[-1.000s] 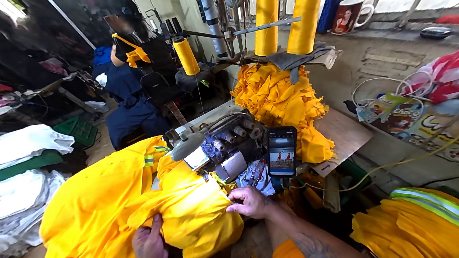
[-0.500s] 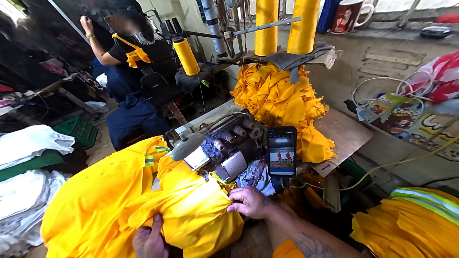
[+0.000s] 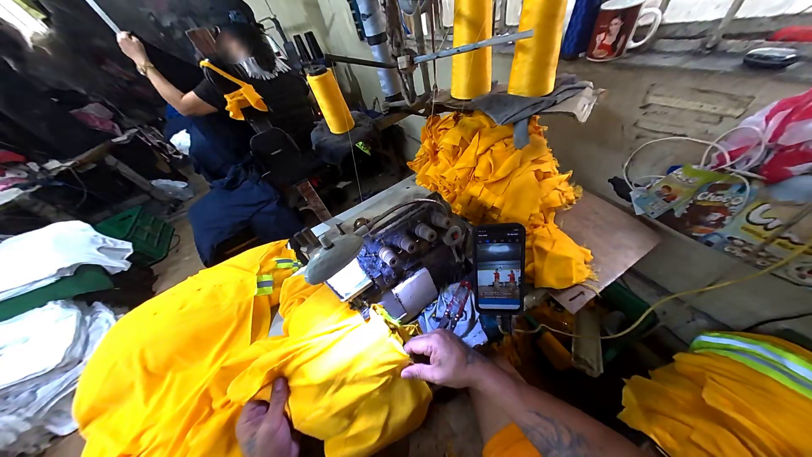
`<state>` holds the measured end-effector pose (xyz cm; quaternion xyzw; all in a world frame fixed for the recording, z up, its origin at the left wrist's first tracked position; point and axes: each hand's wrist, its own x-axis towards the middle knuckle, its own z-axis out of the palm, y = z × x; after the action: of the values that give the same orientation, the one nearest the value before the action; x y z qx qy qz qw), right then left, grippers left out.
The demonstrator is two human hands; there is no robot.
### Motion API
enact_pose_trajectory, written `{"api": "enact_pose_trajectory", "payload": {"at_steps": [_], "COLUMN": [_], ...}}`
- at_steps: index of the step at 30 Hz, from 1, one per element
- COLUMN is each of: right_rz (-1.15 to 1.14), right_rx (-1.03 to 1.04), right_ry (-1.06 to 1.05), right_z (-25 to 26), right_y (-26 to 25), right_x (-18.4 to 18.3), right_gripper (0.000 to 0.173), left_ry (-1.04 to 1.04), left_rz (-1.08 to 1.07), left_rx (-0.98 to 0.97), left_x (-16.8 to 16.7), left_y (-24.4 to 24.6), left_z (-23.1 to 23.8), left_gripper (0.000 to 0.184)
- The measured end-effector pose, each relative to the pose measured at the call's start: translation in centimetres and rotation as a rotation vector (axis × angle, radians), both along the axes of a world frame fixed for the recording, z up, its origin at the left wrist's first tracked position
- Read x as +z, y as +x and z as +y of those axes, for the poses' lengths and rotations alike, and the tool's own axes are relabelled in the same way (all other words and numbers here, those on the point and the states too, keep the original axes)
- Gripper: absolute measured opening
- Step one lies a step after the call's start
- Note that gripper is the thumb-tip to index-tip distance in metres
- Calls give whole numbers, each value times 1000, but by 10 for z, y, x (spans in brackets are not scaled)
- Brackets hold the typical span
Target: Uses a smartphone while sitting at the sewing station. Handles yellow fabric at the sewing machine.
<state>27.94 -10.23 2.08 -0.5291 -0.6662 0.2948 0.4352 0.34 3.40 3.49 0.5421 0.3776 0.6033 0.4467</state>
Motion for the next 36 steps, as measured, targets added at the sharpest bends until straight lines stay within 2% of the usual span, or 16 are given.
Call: {"api": "enact_pose_trajectory", "payload": {"at_steps": [7,13,22,28,36], "right_rz": [-4,20,13,22,32], "right_rx": [23,16,3,19,36], "right_ry": [70,112,70,88,140], "right_z": [2,3,1,1,1], "right_y": [0,0,-1,0,0], "right_x": [-4,-8,-4,-3,-5], "right_gripper": [43,42,39,46,44], "left_ry": [-6,-8,-3,-7,-7], "left_rz": [-8,-5,4,-8,-10], "left_rx": [2,4,0,-7,5], "left_x": [-1,-1,-1,0,-1], "left_y": [0,0,0,1,0], "left_z": [0,1,0,-1,0], "left_gripper": [11,11,12,13,12]}}
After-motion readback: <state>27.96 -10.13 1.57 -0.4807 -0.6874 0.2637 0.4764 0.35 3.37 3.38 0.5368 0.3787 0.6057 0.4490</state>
